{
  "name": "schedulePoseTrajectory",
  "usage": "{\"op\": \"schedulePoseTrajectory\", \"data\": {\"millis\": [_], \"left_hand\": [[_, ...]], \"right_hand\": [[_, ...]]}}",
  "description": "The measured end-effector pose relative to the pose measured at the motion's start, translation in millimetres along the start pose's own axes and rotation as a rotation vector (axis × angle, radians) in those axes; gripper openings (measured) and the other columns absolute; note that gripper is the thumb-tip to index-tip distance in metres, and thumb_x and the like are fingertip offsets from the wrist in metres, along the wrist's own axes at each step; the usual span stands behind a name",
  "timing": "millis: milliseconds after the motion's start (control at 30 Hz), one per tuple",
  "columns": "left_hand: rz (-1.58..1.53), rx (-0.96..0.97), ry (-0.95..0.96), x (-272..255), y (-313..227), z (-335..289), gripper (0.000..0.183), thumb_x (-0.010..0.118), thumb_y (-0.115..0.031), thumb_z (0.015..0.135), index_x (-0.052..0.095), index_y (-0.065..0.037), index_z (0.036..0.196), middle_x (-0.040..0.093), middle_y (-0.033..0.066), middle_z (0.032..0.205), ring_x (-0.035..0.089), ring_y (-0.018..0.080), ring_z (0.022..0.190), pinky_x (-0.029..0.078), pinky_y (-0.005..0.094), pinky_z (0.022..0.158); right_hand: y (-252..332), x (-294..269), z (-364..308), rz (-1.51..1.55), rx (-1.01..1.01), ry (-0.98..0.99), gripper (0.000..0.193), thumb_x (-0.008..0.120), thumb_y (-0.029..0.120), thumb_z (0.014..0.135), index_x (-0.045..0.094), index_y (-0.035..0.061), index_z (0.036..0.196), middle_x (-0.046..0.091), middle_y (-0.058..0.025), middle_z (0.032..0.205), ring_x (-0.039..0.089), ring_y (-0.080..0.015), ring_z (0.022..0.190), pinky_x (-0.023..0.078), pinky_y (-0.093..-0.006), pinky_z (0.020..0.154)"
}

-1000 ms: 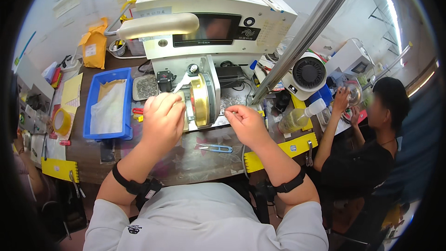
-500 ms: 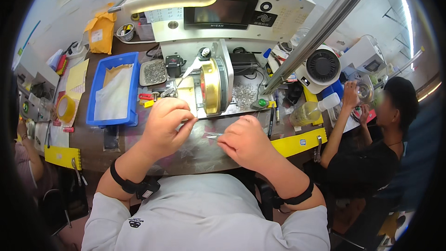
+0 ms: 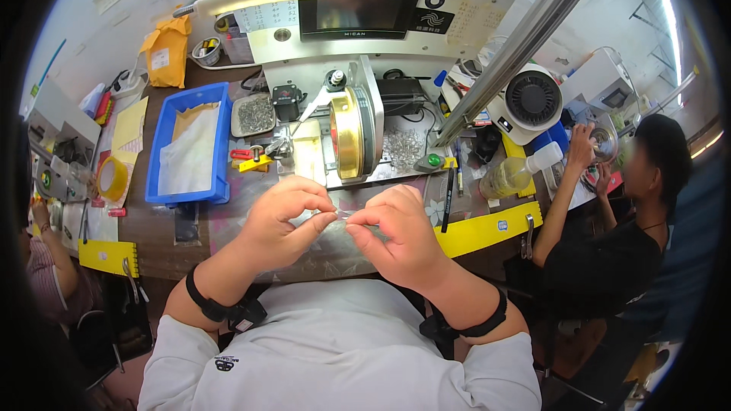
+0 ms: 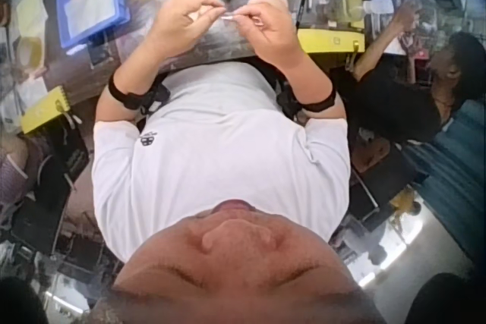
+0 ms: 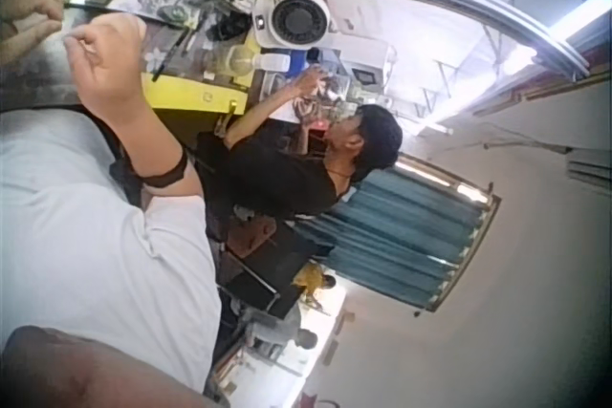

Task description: The recorder is assembling small electronic components at a workbench, using tweezers, pliers, and adhesive.

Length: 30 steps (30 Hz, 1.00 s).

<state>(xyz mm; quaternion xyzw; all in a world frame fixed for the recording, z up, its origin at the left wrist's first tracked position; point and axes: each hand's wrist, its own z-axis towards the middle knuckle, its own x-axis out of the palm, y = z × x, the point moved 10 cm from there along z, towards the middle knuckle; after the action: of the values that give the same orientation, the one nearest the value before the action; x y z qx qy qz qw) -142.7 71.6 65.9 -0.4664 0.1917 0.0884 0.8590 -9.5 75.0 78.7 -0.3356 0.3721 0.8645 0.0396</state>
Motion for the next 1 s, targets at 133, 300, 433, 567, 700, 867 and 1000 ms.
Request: {"op": "schedulePoseTrajectory", "data": {"millis": [133,300,433,567,700,867,1000], "left_hand": [[-0.106,-0.042,0.017,3,-2,-2,0.008,0.069,-0.005,0.080,0.068,-0.005,0.088,0.063,0.0076,0.091,0.061,0.0227,0.086,0.048,0.0321,0.075],[-0.173,-0.077,0.036,6,-1,-5,0.011,0.068,-0.005,0.081,0.068,-0.005,0.092,0.063,0.0077,0.093,0.060,0.0215,0.087,0.047,0.0321,0.078],[-0.214,-0.088,0.062,12,-7,-3,0.010,0.068,-0.007,0.081,0.064,-0.002,0.089,0.061,0.0094,0.094,0.060,0.0242,0.089,0.048,0.0329,0.079],[-0.238,-0.130,0.107,22,3,-7,0.012,0.069,-0.008,0.080,0.063,-0.003,0.089,0.061,0.0096,0.093,0.059,0.0244,0.089,0.047,0.0331,0.079],[-0.169,-0.039,0.014,14,-4,-6,0.011,0.069,-0.005,0.078,0.063,-0.004,0.088,0.060,0.0091,0.093,0.059,0.0234,0.086,0.047,0.0326,0.077],[-0.134,0.028,-0.042,9,-10,-6,0.016,0.069,0.000,0.076,0.063,-0.006,0.090,0.059,0.0077,0.092,0.059,0.0215,0.084,0.047,0.0310,0.074],[-0.111,0.041,-0.060,9,-12,-6,0.014,0.069,-0.003,0.075,0.064,-0.005,0.087,0.060,0.0094,0.090,0.059,0.0262,0.083,0.048,0.0351,0.071]], "right_hand": [[-4,-1,-2,0.079,0.041,-0.040,0.010,0.068,0.012,0.081,0.062,0.0086,0.088,0.056,-0.0046,0.084,0.052,-0.0229,0.081,0.036,-0.0348,0.079],[-5,-1,-3,0.133,0.070,-0.067,0.009,0.066,0.011,0.082,0.060,0.0082,0.088,0.056,-0.0052,0.085,0.052,-0.0229,0.082,0.036,-0.0343,0.080],[-6,-2,-5,0.141,0.081,-0.077,0.008,0.066,0.011,0.083,0.060,0.0081,0.088,0.056,-0.0055,0.085,0.052,-0.0230,0.081,0.037,-0.0343,0.080],[-7,-2,-5,0.143,0.079,-0.082,0.008,0.066,0.010,0.083,0.060,0.0079,0.088,0.056,-0.0058,0.084,0.052,-0.0233,0.080,0.037,-0.0340,0.078],[-8,-3,-7,0.147,0.089,-0.094,0.008,0.066,0.010,0.082,0.060,0.0077,0.087,0.056,-0.0060,0.084,0.052,-0.0236,0.080,0.038,-0.0337,0.077],[-7,-3,-8,0.130,0.078,-0.106,0.008,0.066,0.009,0.082,0.060,0.0076,0.087,0.056,-0.0061,0.083,0.052,-0.0236,0.079,0.038,-0.0338,0.076],[-8,-3,-10,0.128,0.077,-0.110,0.009,0.066,0.009,0.082,0.060,0.0076,0.088,0.056,-0.0060,0.083,0.052,-0.0234,0.079,0.038,-0.0340,0.076]]}}
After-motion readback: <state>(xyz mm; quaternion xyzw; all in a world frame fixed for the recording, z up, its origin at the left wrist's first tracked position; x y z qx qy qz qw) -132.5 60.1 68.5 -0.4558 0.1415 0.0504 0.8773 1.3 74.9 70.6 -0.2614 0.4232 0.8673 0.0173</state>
